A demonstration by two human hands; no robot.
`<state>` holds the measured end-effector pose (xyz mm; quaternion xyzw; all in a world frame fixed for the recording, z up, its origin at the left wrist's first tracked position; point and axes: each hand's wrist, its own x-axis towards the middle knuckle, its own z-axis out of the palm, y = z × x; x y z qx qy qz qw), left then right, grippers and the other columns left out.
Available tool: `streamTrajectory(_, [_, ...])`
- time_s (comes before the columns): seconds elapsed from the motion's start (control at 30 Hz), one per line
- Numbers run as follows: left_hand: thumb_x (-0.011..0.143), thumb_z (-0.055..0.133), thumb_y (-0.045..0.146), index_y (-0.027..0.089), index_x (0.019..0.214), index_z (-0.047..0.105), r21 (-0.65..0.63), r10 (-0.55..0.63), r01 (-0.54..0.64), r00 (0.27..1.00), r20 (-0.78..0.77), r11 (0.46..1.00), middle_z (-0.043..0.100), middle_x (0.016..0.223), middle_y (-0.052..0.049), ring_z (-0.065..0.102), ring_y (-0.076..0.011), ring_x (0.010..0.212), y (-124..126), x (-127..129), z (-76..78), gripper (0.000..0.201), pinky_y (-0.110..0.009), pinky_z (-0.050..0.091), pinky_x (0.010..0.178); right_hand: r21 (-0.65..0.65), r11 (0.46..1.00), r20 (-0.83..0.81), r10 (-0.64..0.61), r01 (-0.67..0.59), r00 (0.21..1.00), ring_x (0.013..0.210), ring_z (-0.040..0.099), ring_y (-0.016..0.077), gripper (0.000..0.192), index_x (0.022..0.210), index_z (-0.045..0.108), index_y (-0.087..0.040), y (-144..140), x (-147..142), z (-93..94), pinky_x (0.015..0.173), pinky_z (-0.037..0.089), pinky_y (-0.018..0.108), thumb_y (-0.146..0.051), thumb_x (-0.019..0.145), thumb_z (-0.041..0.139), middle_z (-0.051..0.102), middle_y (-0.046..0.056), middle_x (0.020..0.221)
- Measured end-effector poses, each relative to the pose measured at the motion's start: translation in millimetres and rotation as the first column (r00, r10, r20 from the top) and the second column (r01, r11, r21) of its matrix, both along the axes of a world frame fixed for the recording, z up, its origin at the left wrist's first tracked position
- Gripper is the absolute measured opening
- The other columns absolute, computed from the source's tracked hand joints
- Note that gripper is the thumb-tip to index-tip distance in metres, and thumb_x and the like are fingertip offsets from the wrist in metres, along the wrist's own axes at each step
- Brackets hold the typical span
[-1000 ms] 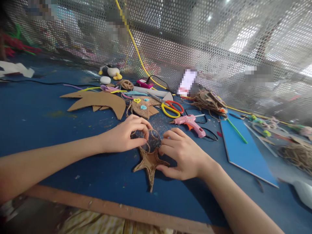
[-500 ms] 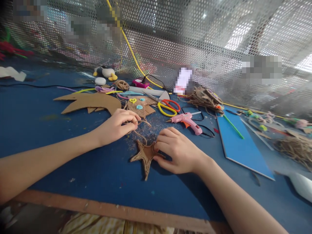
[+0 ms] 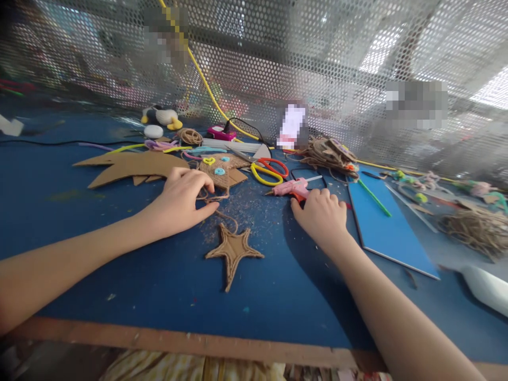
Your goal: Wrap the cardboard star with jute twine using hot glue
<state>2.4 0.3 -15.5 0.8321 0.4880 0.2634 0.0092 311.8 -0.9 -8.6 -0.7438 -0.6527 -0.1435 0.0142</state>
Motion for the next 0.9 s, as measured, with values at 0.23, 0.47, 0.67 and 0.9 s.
streamTrajectory(0.23, [0.091,0.055,0.010,0.019,0.101,0.053,0.158,-0.176,0.183,0.983,-0.058,0.970,0.058,0.112,-0.009,0.050,-0.0268,0.109,0,-3,10.1,0.014,-0.045,0.041,0.100,0.020,0.995,-0.056,0.100,-0.099,0.993,0.097,0.066,0.0343,0.035,0.100,0.063,-0.006,12,6,-5.1,0.078,0.046,0.039,-0.037,0.097,0.046,0.069,0.024,0.100])
streamTrajectory(0.47, [0.087,0.044,-0.004,0.022,0.083,0.070,0.115,-0.343,0.374,0.912,-0.224,0.920,0.059,0.131,-0.006,0.042,-0.0309,0.125,-3,-4,13.7,0.037,-0.054,0.036,0.107,0.090,0.990,-0.080,0.117,-0.110,0.990,0.085,0.067,0.0318,0.033,0.101,0.062,-0.010,13,7,-8.1,0.067,0.042,0.038,-0.039,0.096,0.046,0.070,0.020,0.096])
streamTrajectory(0.67, [0.084,0.045,-0.007,0.023,0.083,0.075,0.053,-0.398,0.418,0.892,-0.213,0.907,0.060,0.134,-0.006,0.040,-0.0315,0.126,-2,-5,9.9,0.043,-0.055,0.036,0.108,0.159,0.980,-0.091,0.134,-0.119,0.987,0.094,0.065,0.0338,0.037,0.117,0.057,-0.010,11,7,-4.8,0.076,0.043,0.040,-0.038,0.095,0.046,0.068,0.020,0.102])
streamTrajectory(0.9, [0.087,0.049,-0.001,0.024,0.099,0.076,0.047,-0.425,0.437,0.891,-0.163,0.898,0.062,0.132,-0.008,0.042,-0.0330,0.127,-5,-4,9.3,0.038,-0.056,0.037,0.109,0.389,0.885,-0.013,0.281,-0.254,0.960,0.109,0.053,0.0376,0.040,0.130,0.054,-0.015,4,10,8.5,0.095,0.036,0.056,-0.030,0.095,0.045,0.061,0.020,0.114])
